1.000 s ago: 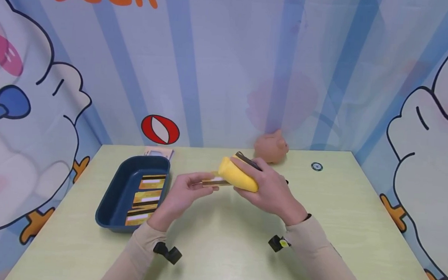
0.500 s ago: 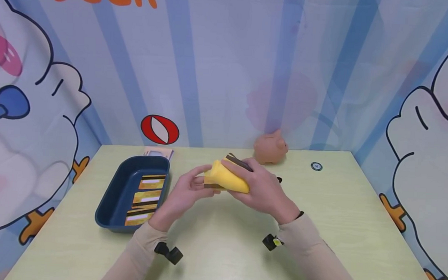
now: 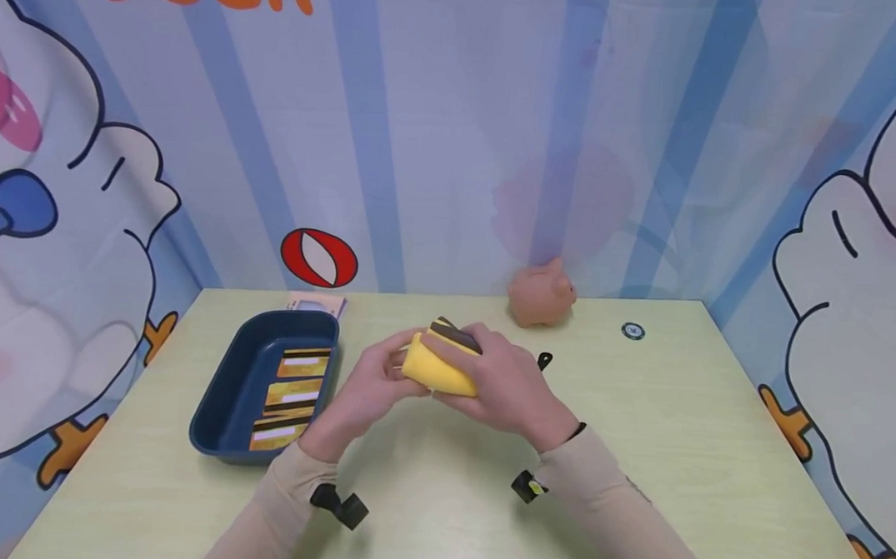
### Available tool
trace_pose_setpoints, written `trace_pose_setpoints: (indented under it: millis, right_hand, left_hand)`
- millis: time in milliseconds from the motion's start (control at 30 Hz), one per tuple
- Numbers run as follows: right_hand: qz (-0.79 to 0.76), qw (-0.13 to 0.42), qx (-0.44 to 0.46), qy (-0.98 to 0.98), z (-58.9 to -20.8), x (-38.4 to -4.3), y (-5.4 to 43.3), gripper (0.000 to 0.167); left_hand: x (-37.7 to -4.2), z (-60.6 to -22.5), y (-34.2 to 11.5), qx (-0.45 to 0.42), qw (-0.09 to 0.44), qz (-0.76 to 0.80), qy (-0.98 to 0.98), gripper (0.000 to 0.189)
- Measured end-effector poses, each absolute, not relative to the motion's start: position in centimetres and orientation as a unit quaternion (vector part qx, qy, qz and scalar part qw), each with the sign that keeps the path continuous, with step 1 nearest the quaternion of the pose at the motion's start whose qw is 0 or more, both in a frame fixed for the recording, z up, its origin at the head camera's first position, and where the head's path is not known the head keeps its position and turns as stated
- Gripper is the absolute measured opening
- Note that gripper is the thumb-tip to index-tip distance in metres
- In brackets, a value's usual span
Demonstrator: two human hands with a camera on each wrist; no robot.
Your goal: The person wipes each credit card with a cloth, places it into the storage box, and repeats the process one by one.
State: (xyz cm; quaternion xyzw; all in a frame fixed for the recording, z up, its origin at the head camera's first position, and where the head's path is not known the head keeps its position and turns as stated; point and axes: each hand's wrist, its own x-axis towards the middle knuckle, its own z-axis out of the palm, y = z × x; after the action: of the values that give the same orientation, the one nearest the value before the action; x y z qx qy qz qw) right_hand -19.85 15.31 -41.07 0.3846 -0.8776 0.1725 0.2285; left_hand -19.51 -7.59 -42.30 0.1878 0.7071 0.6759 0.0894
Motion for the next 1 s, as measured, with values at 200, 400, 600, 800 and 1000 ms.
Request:
trace_pose_setpoints:
  millis: [200,400,600,800,1000]
  right_hand:
    - [0.171,0.241,0.382,-0.876,-41.2,-19.6,14.9,0.074]
    - [0.164,0.256,0.377,-0.875,-41.3,-19.5,14.4,0.066]
    - [0.16,0.258,0.375,-0.876,-41.2,-19.4,14.2,0.06]
    - [0.149,0.259,0.374,-0.878,-41.1,-19.3,14.4,0.057]
    - [0.143,0.262,0.375,-0.878,-40.9,-19.3,14.9,0.057]
  left_hand:
    - [-19.4,-42.1,-7.7,0.198,0.098,0.68,0.699,0.07]
    - [-19.4,-42.0,-7.7,0.186,0.092,0.68,0.703,0.068]
    - [-19.3,-41.7,-7.9,0.182,0.09,0.686,0.699,0.069]
    - [-19.1,-41.4,-8.2,0.176,0.088,0.679,0.708,0.069]
    - [-18.9,-40.8,-8.5,0.167,0.078,0.673,0.717,0.063]
